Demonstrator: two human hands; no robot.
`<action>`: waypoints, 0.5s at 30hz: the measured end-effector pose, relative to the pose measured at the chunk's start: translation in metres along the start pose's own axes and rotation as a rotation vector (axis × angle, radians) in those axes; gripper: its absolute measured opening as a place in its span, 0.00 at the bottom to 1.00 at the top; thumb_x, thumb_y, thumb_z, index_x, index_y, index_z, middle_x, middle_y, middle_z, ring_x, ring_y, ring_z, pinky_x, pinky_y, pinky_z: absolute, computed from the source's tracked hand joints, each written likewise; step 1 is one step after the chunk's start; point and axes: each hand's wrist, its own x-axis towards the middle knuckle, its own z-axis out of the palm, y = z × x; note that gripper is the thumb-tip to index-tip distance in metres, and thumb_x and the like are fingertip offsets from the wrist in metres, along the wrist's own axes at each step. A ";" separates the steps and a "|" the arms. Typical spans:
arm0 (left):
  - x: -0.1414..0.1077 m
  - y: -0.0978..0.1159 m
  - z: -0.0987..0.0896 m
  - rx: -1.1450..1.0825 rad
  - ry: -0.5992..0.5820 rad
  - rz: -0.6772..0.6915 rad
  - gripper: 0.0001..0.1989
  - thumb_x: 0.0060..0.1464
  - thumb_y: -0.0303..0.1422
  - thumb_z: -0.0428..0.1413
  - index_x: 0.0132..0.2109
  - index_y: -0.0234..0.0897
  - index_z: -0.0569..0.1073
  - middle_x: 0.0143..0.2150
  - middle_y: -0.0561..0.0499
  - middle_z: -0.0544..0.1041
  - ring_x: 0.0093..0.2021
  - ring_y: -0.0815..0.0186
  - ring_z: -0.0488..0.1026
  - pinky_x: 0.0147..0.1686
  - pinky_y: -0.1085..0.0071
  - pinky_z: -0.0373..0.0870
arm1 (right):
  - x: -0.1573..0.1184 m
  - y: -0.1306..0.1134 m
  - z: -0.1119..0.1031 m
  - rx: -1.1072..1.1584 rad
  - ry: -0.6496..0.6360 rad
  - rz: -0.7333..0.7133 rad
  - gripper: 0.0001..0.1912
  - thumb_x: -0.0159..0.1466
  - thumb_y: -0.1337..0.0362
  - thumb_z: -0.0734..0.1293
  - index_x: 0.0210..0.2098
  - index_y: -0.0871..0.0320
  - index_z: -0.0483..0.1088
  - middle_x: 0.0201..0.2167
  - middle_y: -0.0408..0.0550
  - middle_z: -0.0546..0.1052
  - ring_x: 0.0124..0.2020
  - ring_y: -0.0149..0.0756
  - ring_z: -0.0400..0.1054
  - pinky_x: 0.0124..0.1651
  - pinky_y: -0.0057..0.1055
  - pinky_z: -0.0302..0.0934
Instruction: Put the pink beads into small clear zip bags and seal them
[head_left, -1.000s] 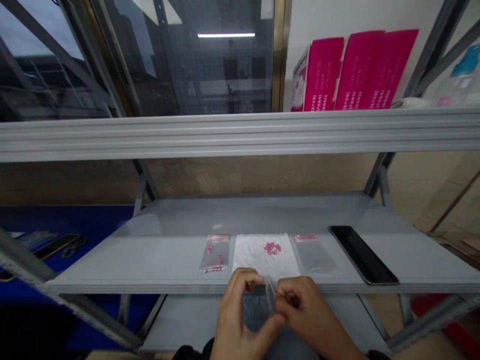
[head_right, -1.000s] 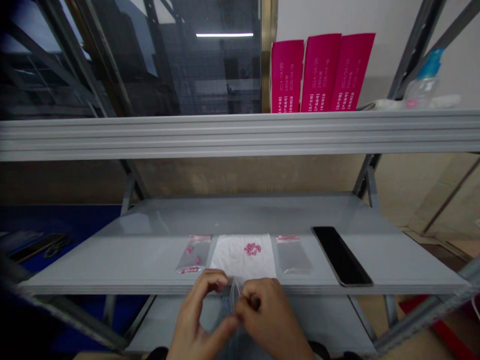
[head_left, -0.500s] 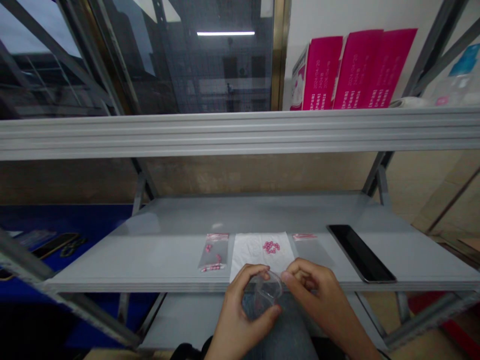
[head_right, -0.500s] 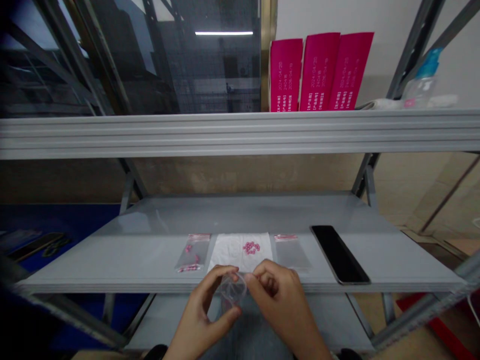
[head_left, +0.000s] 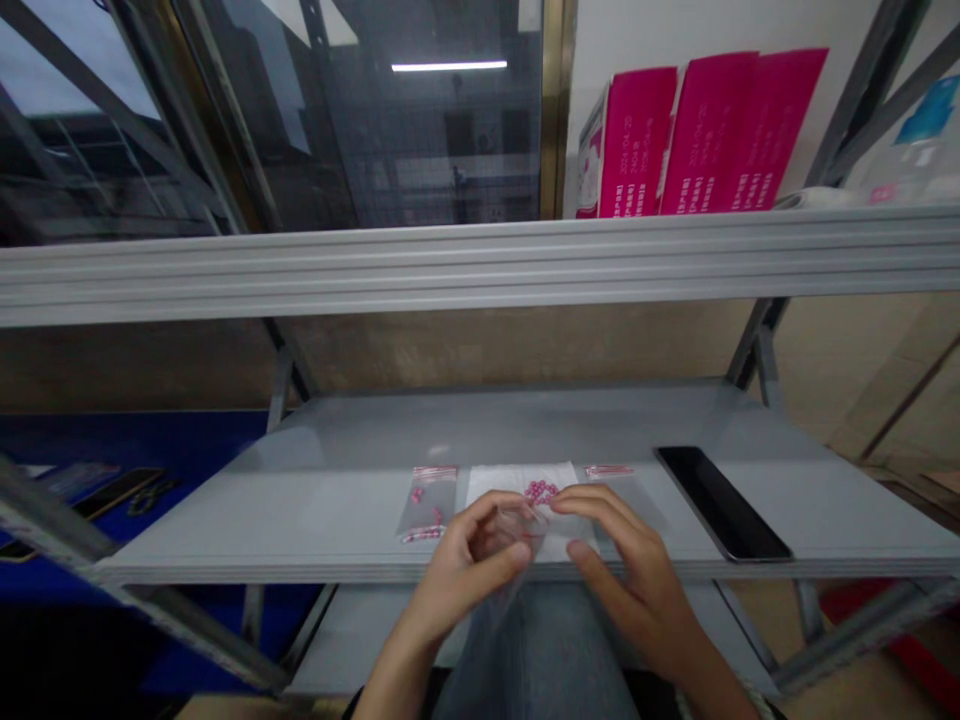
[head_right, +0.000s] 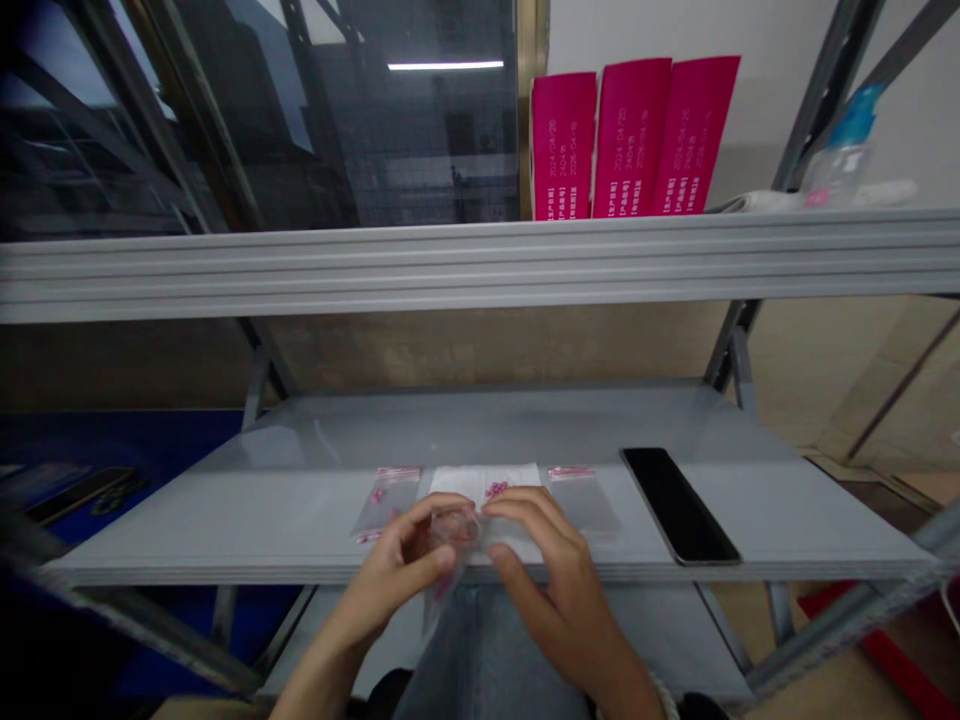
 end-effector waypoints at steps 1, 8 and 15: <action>0.007 0.004 -0.010 0.160 0.005 0.048 0.19 0.52 0.39 0.62 0.50 0.38 0.74 0.45 0.46 0.78 0.46 0.59 0.75 0.48 0.63 0.70 | 0.000 0.004 0.002 -0.018 0.060 0.038 0.10 0.71 0.63 0.61 0.49 0.53 0.71 0.48 0.50 0.77 0.51 0.42 0.70 0.54 0.38 0.63; 0.077 0.003 -0.058 0.947 -0.215 0.199 0.19 0.51 0.32 0.60 0.51 0.35 0.74 0.49 0.44 0.78 0.48 0.57 0.75 0.50 0.62 0.70 | 0.004 0.052 0.041 -0.287 0.021 0.122 0.10 0.65 0.74 0.61 0.38 0.59 0.74 0.34 0.50 0.78 0.36 0.39 0.73 0.40 0.34 0.69; 0.116 -0.009 -0.053 1.212 -0.503 0.177 0.22 0.45 0.31 0.63 0.50 0.38 0.76 0.50 0.45 0.80 0.50 0.53 0.76 0.51 0.63 0.69 | 0.010 0.074 0.062 -0.485 -0.017 0.124 0.13 0.64 0.77 0.60 0.38 0.59 0.75 0.37 0.53 0.77 0.42 0.45 0.71 0.47 0.42 0.68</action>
